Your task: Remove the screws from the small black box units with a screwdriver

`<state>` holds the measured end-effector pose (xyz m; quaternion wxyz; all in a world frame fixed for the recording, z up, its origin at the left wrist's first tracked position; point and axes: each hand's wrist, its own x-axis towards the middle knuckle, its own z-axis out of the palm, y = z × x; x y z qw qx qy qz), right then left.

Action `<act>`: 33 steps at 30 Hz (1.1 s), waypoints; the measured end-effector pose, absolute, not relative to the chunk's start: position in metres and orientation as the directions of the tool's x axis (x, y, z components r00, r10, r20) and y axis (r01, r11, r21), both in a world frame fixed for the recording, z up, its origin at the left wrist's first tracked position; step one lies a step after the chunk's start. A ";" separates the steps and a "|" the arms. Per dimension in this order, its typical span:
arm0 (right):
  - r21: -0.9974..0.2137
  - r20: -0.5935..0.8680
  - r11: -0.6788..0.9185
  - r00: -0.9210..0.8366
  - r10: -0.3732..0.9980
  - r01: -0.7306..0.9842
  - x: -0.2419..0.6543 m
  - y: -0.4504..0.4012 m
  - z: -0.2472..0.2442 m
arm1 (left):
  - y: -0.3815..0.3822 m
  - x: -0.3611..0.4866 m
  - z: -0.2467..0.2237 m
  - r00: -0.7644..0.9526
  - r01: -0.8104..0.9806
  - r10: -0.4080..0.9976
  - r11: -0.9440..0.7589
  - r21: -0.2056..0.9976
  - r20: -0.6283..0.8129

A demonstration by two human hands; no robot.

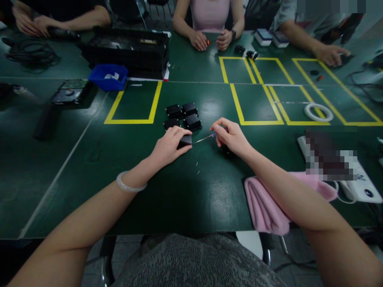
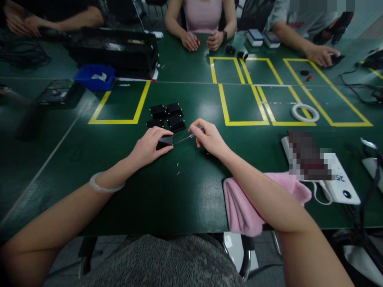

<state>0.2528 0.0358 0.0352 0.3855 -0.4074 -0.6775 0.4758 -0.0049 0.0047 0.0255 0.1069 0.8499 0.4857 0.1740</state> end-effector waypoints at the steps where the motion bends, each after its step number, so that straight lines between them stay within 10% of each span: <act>1: -0.958 0.134 0.216 -0.371 0.919 0.190 0.253 0.036 0.035 | 0.005 -0.005 0.026 0.467 0.789 0.863 -0.505 0.350 0.192; 33: -0.961 0.195 0.251 -0.360 0.912 0.114 0.253 0.039 0.029 | 0.006 -0.006 0.021 0.469 0.773 0.847 -0.530 0.347 0.249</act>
